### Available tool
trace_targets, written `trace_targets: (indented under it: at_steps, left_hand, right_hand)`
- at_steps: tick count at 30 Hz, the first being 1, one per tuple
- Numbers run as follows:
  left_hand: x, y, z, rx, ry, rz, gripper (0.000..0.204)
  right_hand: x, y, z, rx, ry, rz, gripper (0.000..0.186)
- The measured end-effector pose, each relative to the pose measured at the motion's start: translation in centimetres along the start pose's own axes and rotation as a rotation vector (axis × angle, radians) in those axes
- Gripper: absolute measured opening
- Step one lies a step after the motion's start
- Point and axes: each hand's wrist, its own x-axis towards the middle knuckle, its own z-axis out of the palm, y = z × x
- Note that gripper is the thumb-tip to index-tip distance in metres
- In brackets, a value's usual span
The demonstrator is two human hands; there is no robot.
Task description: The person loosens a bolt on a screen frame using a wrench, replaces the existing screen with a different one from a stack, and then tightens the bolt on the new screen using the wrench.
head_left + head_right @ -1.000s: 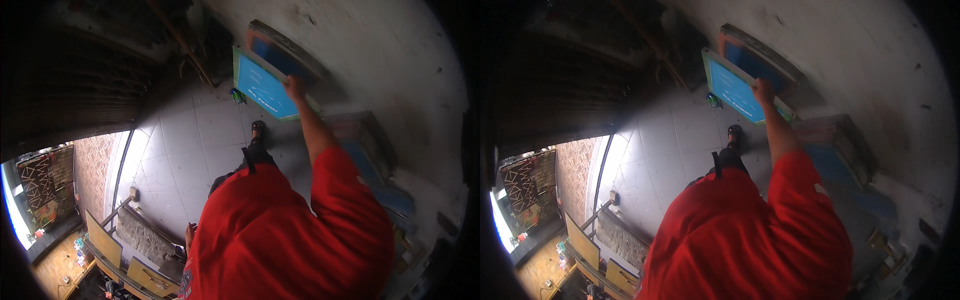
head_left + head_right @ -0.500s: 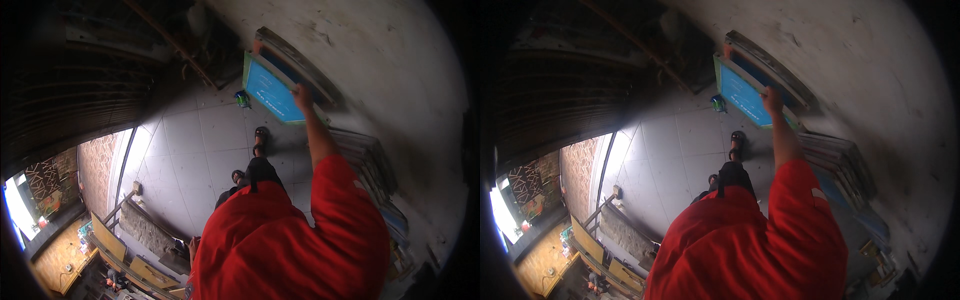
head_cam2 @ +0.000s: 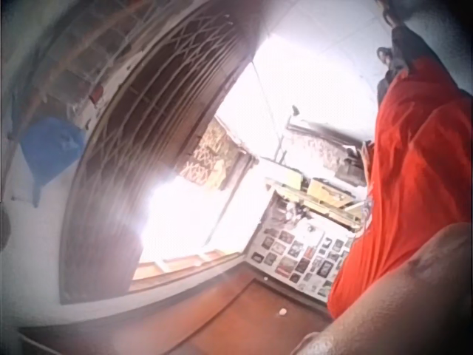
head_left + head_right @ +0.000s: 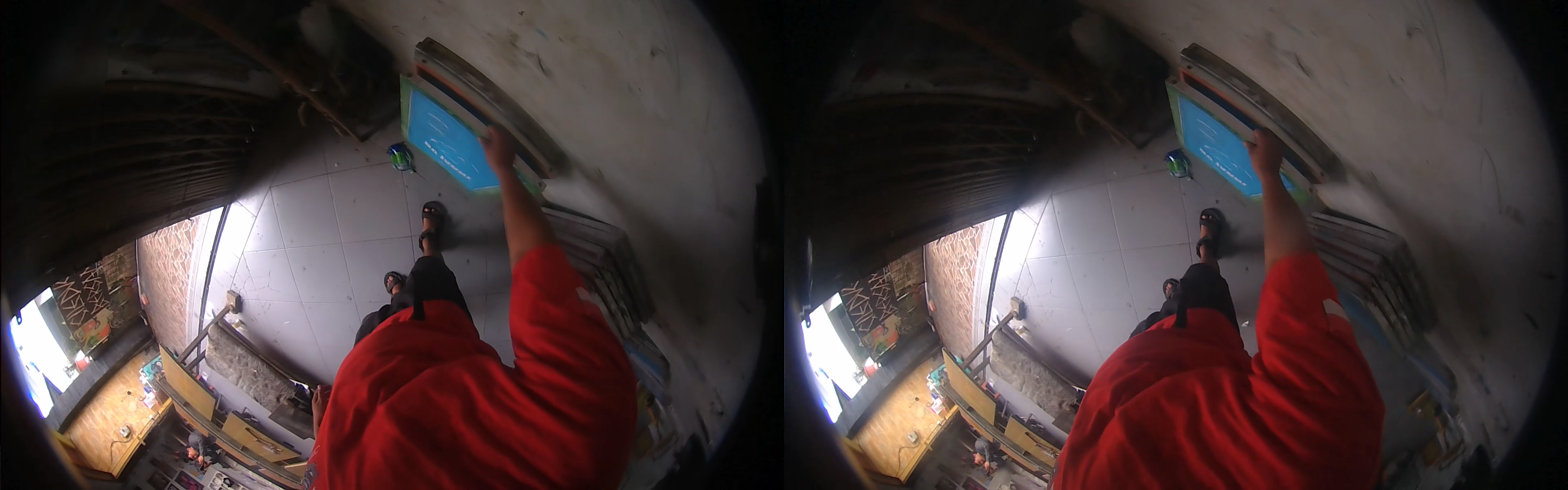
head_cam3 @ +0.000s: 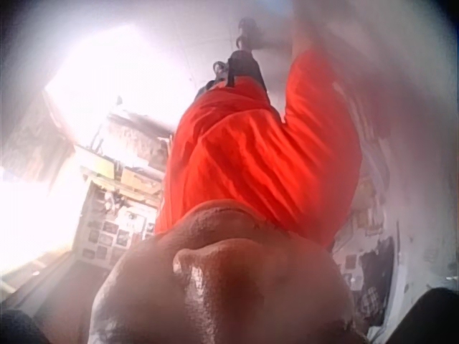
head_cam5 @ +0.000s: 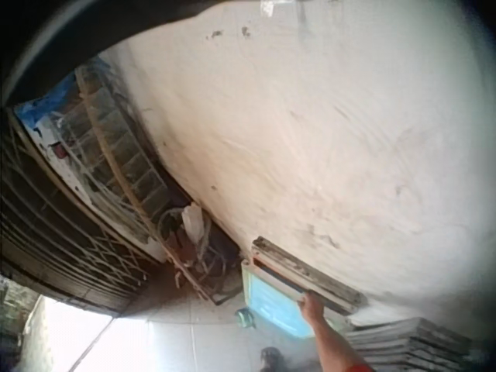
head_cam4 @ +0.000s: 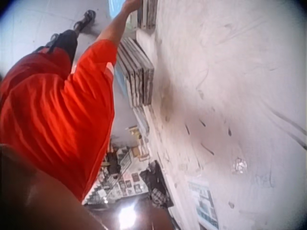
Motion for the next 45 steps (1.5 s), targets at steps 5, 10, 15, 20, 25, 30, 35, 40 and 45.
trace_targets:
  at_steps: [5, 10, 15, 20, 25, 30, 35, 40, 45]
  left_hand:
    - [-0.2, 0.7, -0.2, 0.031, -0.004, -0.003, 0.053]
    - [0.6, 1.8, -0.7, 0.075, -0.022, 0.012, 0.053]
    - [4.5, 3.2, -2.3, 0.157, -0.09, 0.073, 0.052]
    - [10.6, 5.0, -3.5, 0.419, -0.214, 0.295, 0.052]
    - [17.0, 12.7, -3.6, 0.599, -0.334, 0.517, 0.049]
    - [14.0, 18.5, -1.3, 0.263, -0.35, 0.376, 0.045]
    - [15.0, 12.9, -2.2, 0.304, -0.216, 0.337, 0.051]
    - [12.2, 3.4, -1.5, 0.342, -0.152, 0.301, 0.051]
    - [4.7, -6.1, 2.5, 0.21, -0.072, 0.277, 0.048]
  right_hand:
    - [0.4, -1.6, -0.9, -0.172, 0.051, 0.033, 0.021]
    - [-1.2, -3.0, -2.3, -0.311, 0.331, 0.01, 0.029]
    - [-8.5, -3.6, -3.2, -0.074, 0.173, 0.05, 0.041]
    - [-25.1, -1.9, -4.2, 0.014, -0.06, 0.164, 0.043]
    - [-42.4, 2.3, -7.7, -0.049, -0.283, 0.532, 0.055]
    - [-52.0, 8.7, -15.6, -0.223, -0.394, 0.831, 0.067]
    - [-55.6, 14.6, -23.5, -0.454, -0.294, 0.773, 0.067]
    - [-54.2, 22.5, -28.6, -0.362, -0.041, 0.745, 0.071]
    - [-48.1, 24.8, -35.4, -0.322, -0.178, 0.735, 0.074]
